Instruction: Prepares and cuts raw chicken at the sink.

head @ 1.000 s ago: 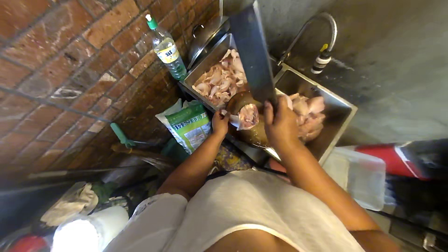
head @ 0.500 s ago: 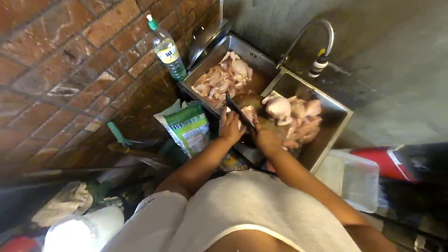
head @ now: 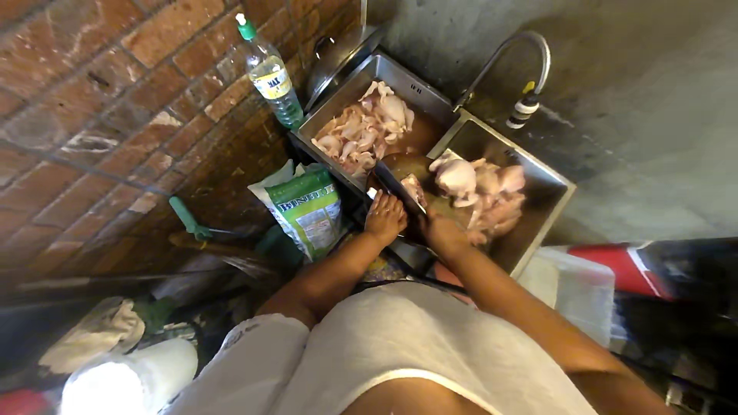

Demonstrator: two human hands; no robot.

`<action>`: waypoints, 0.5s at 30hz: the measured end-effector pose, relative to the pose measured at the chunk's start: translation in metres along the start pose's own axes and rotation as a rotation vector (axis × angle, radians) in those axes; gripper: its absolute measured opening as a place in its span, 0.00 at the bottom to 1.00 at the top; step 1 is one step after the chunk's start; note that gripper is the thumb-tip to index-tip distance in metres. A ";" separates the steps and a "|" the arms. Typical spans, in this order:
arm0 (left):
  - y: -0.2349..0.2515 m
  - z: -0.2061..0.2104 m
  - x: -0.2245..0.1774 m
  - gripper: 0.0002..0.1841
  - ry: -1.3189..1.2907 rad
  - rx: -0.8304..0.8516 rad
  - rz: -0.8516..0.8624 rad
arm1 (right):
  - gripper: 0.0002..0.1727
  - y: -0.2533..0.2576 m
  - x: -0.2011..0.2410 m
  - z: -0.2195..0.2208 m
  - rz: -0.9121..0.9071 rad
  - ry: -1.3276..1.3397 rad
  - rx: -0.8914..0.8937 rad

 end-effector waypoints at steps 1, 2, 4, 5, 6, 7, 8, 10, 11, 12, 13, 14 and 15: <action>-0.001 -0.001 0.000 0.26 -0.015 0.017 -0.003 | 0.27 0.009 0.011 -0.004 -0.002 0.015 -0.026; -0.003 -0.001 -0.001 0.27 -0.027 0.040 -0.004 | 0.25 0.017 0.021 -0.009 -0.017 0.028 -0.063; -0.009 0.003 -0.004 0.31 -0.045 0.080 -0.009 | 0.24 0.029 0.035 -0.013 -0.066 0.063 -0.112; -0.012 0.007 -0.006 0.31 -0.046 0.089 -0.017 | 0.23 0.028 0.038 -0.013 -0.080 0.071 -0.130; -0.014 0.009 -0.007 0.30 -0.049 0.093 -0.040 | 0.23 0.027 0.037 -0.014 -0.089 0.065 -0.137; -0.015 0.007 -0.006 0.29 -0.055 0.095 -0.073 | 0.23 0.025 0.035 -0.013 -0.097 0.055 -0.138; -0.015 0.002 -0.003 0.27 -0.063 0.076 -0.102 | 0.23 0.023 0.031 -0.012 -0.097 0.035 -0.139; -0.013 -0.003 0.010 0.23 -0.061 -0.015 -0.125 | 0.25 0.017 0.021 -0.009 -0.080 0.006 -0.118; -0.012 -0.003 0.017 0.23 -0.054 -0.052 -0.134 | 0.26 0.012 0.013 -0.005 -0.062 -0.005 -0.089; -0.009 -0.003 0.024 0.23 -0.050 -0.064 -0.149 | 0.27 0.007 0.003 -0.001 -0.049 -0.015 -0.060; -0.006 -0.005 0.032 0.22 -0.055 -0.057 -0.170 | 0.28 0.001 -0.007 0.004 -0.048 -0.015 -0.040; -0.001 -0.010 0.040 0.23 -0.076 -0.028 -0.206 | 0.27 -0.006 -0.018 0.009 -0.044 -0.005 -0.020; 0.003 -0.017 0.049 0.23 -0.124 0.005 -0.252 | 0.26 -0.013 -0.028 0.012 -0.042 0.002 -0.012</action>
Point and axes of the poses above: each hand's wrist, its own y-axis towards the middle knuckle, its own z-axis out of the palm, x = y × z, the point moved 3 cm from there along y, towards the middle knuckle, and after that the axes turned 3 degrees about -x, right-handed, at the moved point
